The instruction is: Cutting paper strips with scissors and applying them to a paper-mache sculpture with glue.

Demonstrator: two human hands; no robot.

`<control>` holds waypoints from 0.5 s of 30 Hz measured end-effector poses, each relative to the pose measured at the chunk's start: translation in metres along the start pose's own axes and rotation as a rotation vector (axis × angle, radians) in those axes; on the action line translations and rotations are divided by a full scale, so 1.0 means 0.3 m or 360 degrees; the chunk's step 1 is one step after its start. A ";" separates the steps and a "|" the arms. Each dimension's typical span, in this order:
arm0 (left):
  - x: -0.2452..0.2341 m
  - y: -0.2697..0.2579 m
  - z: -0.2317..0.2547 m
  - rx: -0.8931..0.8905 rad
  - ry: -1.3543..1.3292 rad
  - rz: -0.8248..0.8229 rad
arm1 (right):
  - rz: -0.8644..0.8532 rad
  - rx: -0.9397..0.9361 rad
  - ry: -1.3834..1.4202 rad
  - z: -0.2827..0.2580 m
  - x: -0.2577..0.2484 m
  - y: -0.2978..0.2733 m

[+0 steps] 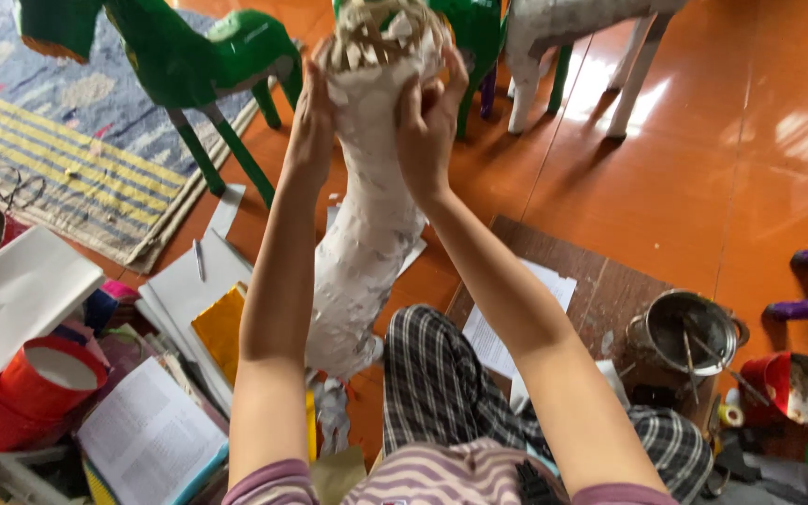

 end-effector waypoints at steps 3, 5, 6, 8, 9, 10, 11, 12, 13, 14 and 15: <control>-0.040 0.006 -0.055 -0.0127 -0.0002 -0.0116 | 0.0085 0.0147 -0.0219 0.031 0.009 0.008; -0.032 0.007 -0.047 -0.0307 -0.0042 -0.0061 | 0.0144 0.0186 -0.0326 0.036 0.003 0.032; 0.003 0.003 -0.005 -0.0282 -0.0020 0.0026 | 0.0108 0.0108 -0.0402 0.026 -0.001 0.048; -0.063 0.010 -0.017 -0.0302 0.0008 0.0114 | 0.0074 0.0074 -0.0489 0.097 -0.169 0.065; -0.130 0.018 -0.040 0.0308 0.0582 -0.0337 | -0.0016 0.0107 -0.0484 0.122 -0.180 0.069; -0.192 0.003 -0.086 0.0915 0.1133 -0.0819 | -0.0106 0.0141 -0.0476 0.083 -0.097 0.008; -0.251 -0.046 -0.097 0.0858 0.1102 -0.0830 | -0.0197 0.0188 -0.0481 0.136 -0.150 -0.022; -0.313 -0.080 -0.114 0.0820 0.1467 -0.0656 | -0.0287 0.0235 -0.0483 0.190 -0.205 -0.056; -0.369 -0.125 -0.143 0.0762 0.1819 -0.0489 | -0.0376 0.0295 -0.0493 0.245 -0.273 -0.104; -0.427 -0.210 -0.130 0.0696 0.2172 -0.0328 | -0.0464 0.0357 -0.0500 0.303 -0.354 -0.160; -0.474 -0.298 -0.119 0.0620 0.2517 -0.0184 | -0.0546 0.0430 -0.0509 0.354 -0.449 -0.219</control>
Point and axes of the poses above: each hand's wrist, its own y-axis towards the middle knuckle, its own x-axis out of the palm, z = x × y, the point moved 3 cm from there along y, towards the middle knuckle, and after that the axes turned 13 degrees about -y, right-handed, at the moved point
